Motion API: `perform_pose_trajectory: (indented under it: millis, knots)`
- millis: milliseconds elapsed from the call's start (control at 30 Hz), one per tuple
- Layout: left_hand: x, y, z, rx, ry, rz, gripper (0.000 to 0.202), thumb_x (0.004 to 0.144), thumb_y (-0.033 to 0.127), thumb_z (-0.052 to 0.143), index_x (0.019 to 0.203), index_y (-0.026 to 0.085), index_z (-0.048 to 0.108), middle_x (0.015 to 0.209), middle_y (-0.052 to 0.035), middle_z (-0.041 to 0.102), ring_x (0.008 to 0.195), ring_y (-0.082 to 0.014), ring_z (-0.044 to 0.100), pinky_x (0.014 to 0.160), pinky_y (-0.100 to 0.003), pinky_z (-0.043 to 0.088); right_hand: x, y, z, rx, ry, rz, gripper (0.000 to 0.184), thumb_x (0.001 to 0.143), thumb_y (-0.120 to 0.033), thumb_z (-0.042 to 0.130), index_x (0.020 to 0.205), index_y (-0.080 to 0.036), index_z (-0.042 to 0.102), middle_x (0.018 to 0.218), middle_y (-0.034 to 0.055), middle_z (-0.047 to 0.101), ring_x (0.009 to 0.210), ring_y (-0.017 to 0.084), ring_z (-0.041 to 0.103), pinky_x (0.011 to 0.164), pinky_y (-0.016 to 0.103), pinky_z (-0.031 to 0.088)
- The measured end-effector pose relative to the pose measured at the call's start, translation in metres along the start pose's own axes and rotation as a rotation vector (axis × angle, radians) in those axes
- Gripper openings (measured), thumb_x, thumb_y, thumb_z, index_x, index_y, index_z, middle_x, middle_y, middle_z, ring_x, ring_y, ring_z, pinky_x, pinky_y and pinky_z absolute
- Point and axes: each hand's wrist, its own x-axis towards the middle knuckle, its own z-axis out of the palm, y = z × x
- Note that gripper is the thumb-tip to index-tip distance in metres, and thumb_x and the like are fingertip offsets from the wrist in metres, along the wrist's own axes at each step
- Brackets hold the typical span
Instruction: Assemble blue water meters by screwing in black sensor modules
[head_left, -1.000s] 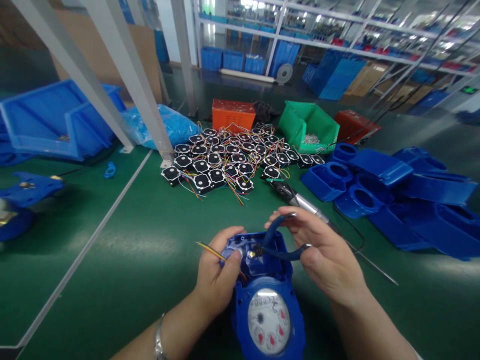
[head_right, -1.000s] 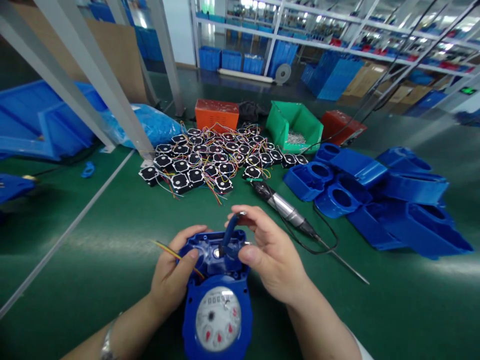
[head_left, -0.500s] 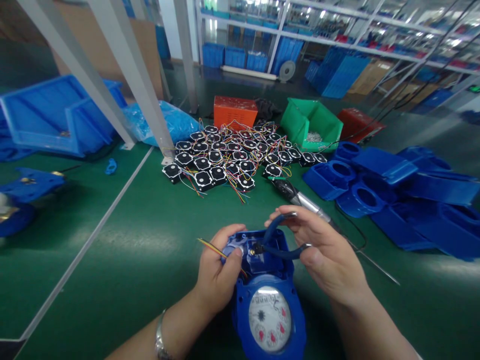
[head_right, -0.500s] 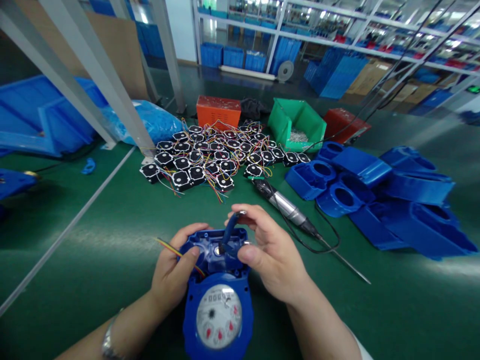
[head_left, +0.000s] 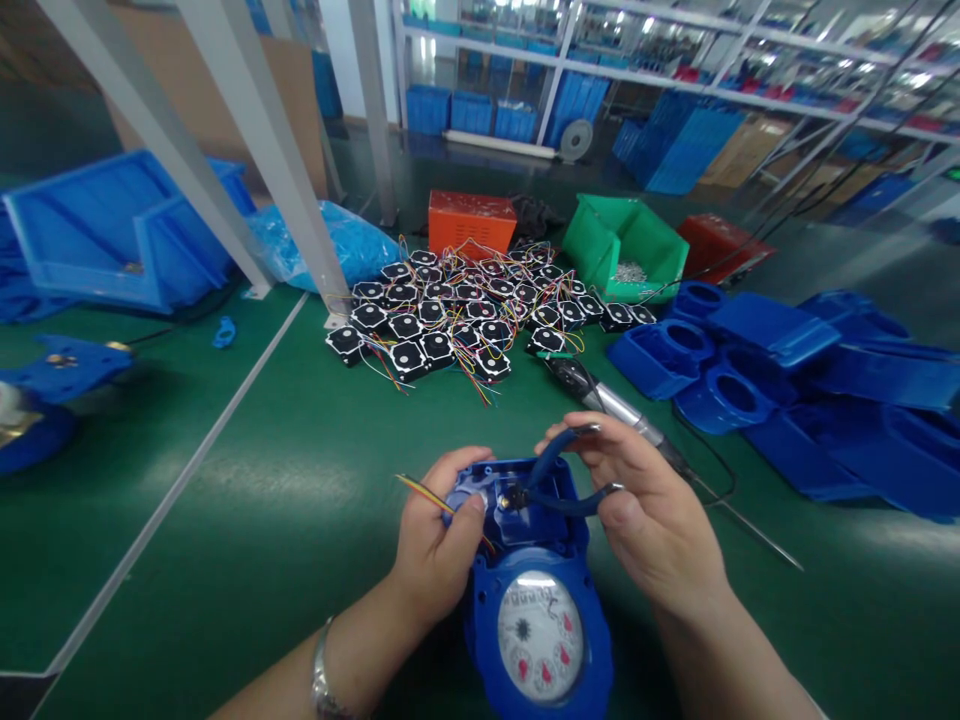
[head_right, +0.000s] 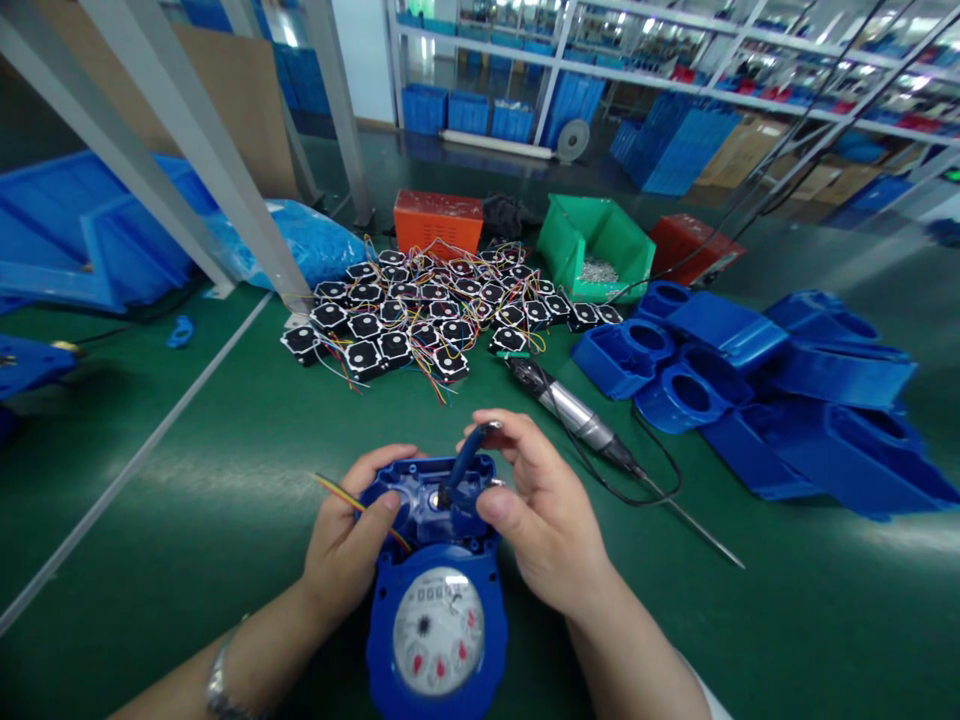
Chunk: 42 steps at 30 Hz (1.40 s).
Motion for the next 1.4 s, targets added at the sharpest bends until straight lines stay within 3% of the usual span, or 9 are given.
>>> perform_pose_trajectory:
  millis: [833, 933, 1100, 1167, 1233, 1333, 1400]
  knots:
    - [0.000, 0.002, 0.002, 0.000, 0.013, -0.031, 0.027, 0.079, 0.022, 0.042, 0.104, 0.016, 0.051, 0.100, -0.0058, 0.060, 0.092, -0.0184, 0.055, 0.083, -0.031, 0.041, -0.001, 0.006, 0.002, -0.031, 0.041, -0.002, 0.047, 0.080, -0.050, 0.050, 0.116, -0.022, 0.042, 0.104, 0.0060, 0.049, 0.099, 0.014, 0.050, 0.087, 0.025, 0.043]
    - [0.001, 0.002, 0.002, -0.010, 0.012, -0.049, 0.028, 0.078, 0.022, 0.042, 0.104, 0.016, 0.051, 0.101, -0.0069, 0.060, 0.093, -0.0195, 0.055, 0.084, -0.033, 0.041, -0.001, -0.002, 0.003, 0.014, 0.053, -0.001, 0.046, 0.079, -0.048, 0.053, 0.115, -0.022, 0.044, 0.105, 0.0062, 0.049, 0.099, 0.015, 0.050, 0.086, 0.027, 0.044]
    - [0.001, 0.002, 0.003, -0.020, 0.026, -0.066, 0.029, 0.077, 0.023, 0.043, 0.103, 0.015, 0.052, 0.100, -0.0075, 0.061, 0.092, -0.0203, 0.057, 0.084, -0.034, 0.042, -0.001, -0.040, -0.023, 0.153, 0.297, -0.173, 0.046, 0.072, -0.056, 0.055, 0.105, -0.023, 0.053, 0.101, 0.0052, 0.050, 0.096, 0.020, 0.052, 0.094, 0.038, 0.041]
    - [0.000, 0.002, 0.003, -0.019, 0.038, -0.076, 0.029, 0.076, 0.023, 0.044, 0.103, 0.015, 0.053, 0.100, -0.0075, 0.061, 0.092, -0.0204, 0.057, 0.083, -0.034, 0.043, -0.002, -0.042, -0.041, 0.022, 0.354, -0.168, 0.045, 0.073, -0.056, 0.055, 0.105, -0.024, 0.052, 0.098, 0.0051, 0.051, 0.093, 0.018, 0.053, 0.090, 0.035, 0.044]
    - [0.000, 0.002, 0.003, -0.019, 0.046, -0.091, 0.029, 0.076, 0.023, 0.044, 0.102, 0.015, 0.054, 0.099, -0.0072, 0.062, 0.090, -0.0201, 0.057, 0.082, -0.033, 0.043, -0.003, -0.030, -0.056, -0.319, 0.300, -0.016, 0.043, 0.076, -0.051, 0.054, 0.110, -0.024, 0.049, 0.097, 0.0057, 0.051, 0.088, 0.017, 0.053, 0.080, 0.032, 0.047]
    - [0.000, 0.001, 0.002, -0.019, 0.042, -0.099, 0.030, 0.076, 0.022, 0.044, 0.102, 0.015, 0.054, 0.098, -0.0065, 0.063, 0.089, -0.0194, 0.058, 0.080, -0.032, 0.044, -0.006, 0.004, -0.061, -0.944, 0.106, 0.331, 0.042, 0.078, -0.046, 0.052, 0.110, -0.019, 0.049, 0.099, 0.0078, 0.050, 0.089, 0.020, 0.052, 0.079, 0.037, 0.044]
    - [0.001, 0.000, 0.002, -0.014, 0.039, -0.095, 0.030, 0.075, 0.022, 0.045, 0.102, 0.015, 0.055, 0.098, -0.0067, 0.063, 0.089, -0.0197, 0.058, 0.081, -0.033, 0.044, -0.008, 0.022, -0.056, -1.197, -0.052, 0.479, 0.039, 0.079, -0.043, 0.051, 0.108, -0.016, 0.052, 0.100, 0.0087, 0.049, 0.092, 0.022, 0.051, 0.080, 0.038, 0.043]
